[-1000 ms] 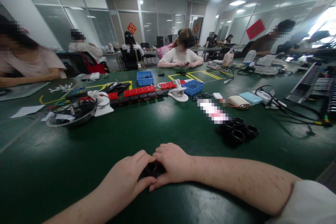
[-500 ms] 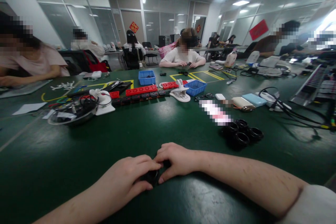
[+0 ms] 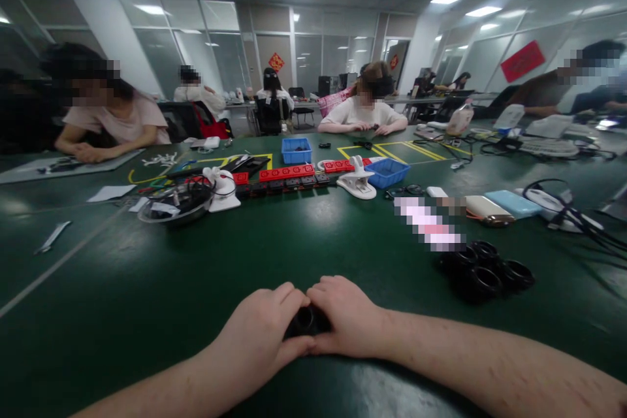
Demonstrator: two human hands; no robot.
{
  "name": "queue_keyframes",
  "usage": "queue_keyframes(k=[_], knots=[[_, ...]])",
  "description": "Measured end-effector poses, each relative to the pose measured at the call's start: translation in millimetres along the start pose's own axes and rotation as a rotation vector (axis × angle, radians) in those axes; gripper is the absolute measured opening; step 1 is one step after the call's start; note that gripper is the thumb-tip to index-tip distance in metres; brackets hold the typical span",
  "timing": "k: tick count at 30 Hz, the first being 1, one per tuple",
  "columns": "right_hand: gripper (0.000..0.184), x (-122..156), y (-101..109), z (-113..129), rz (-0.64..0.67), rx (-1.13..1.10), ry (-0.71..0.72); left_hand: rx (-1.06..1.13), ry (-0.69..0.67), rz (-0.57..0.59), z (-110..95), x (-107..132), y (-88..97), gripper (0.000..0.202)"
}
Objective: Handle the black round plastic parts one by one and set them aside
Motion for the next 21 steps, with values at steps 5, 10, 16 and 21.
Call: queue_keyframes(k=[5,10,16,21], knots=[[0.054,1.3,5.8,-1.8,0.034,-0.090,-0.010,0.061,-0.099,-0.046,-0.1,2.7,9.6,0.045],[0.051,1.9,14.7,-2.3,0.090,-0.283,0.069,0.106,-0.239,-0.088,1.7,9.2,30.7,0.054],[0.027,-2.9,14.8,-1.2,0.138,-0.314,0.184,0.089,-0.381,0.040,-1.9,13.5,29.5,0.038],[0.020,-7.1,11.3,-4.5,0.163,-0.321,0.139,0.079,-0.352,0.025,0.4,8.2,25.0,0.031]])
Point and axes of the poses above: each hand's wrist, its own x-axis away from the middle knuckle, its own y-axis out of the back of the hand, z = x × y, the point moved 6 cm from there along -x, towards the middle knuckle, and after that the axes turned 12 degrees about y, right-handed, at the moved point
